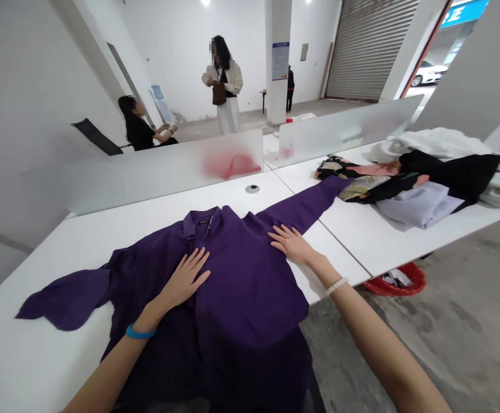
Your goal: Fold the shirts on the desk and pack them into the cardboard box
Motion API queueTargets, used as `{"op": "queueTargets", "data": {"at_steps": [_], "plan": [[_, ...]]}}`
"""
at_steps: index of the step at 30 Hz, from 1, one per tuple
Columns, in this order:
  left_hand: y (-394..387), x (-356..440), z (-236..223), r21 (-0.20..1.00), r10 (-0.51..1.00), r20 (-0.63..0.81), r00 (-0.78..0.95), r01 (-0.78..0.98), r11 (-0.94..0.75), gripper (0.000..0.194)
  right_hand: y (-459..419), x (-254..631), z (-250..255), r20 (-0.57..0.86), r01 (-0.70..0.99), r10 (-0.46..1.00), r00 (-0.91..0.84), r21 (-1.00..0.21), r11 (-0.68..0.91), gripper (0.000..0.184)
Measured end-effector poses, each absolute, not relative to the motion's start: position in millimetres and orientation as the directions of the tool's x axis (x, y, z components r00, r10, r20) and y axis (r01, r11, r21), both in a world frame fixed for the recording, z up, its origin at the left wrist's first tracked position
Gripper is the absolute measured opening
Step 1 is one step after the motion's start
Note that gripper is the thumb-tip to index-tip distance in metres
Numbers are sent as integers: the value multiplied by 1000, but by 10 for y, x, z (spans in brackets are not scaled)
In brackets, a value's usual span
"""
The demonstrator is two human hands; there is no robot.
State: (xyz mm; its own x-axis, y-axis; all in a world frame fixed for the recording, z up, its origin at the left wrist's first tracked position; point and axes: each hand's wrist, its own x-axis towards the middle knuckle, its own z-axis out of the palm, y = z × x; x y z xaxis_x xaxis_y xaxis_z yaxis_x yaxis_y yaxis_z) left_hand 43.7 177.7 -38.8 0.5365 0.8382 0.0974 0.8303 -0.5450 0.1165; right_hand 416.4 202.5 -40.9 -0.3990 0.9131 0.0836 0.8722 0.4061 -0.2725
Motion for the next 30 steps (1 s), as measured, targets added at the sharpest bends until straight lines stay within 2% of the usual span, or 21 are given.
{"op": "queueTargets", "data": {"at_steps": [4, 6, 8, 10, 13, 15, 17, 21, 30], "plan": [[1709, 362, -287, 230, 825, 213, 523, 794, -563, 48, 1976, 4476, -418, 22, 964, 974, -226, -142, 226, 48], [1703, 282, -261, 223, 828, 303, 471, 810, -542, 45, 1899, 4537, -345, -60, 997, 996, -63, -40, 60, 49], [1751, 208, -242, 181, 831, 352, 430, 840, -511, 44, 1832, 4449, -216, -92, 999, 996, -1, 44, 5, 42], [1872, 169, -225, 131, 838, 371, 399, 871, -473, 44, 1821, 4193, -61, -17, 988, 991, -136, 69, 137, 35], [2169, 180, -227, 88, 858, 369, 357, 906, -415, 46, 1961, 3594, 102, 146, 908, 896, -418, 61, 414, 40], [2391, 210, -263, 90, 872, 342, 350, 912, -401, 47, 2154, 3172, 114, 155, 840, 828, -539, 33, 541, 46], [2593, 237, -322, 96, 883, 306, 357, 911, -402, 46, 2397, 2816, 54, 103, 776, 774, -625, -33, 630, 49], [2943, 242, -427, 86, 904, 241, 353, 920, -382, 49, 2912, 2379, -113, 6, 762, 769, -639, -130, 634, 50], [4015, 261, -454, 144, 958, 90, 273, 948, -284, 48, 3782, 2151, -265, -23, 844, 855, -518, -175, 507, 51]]}}
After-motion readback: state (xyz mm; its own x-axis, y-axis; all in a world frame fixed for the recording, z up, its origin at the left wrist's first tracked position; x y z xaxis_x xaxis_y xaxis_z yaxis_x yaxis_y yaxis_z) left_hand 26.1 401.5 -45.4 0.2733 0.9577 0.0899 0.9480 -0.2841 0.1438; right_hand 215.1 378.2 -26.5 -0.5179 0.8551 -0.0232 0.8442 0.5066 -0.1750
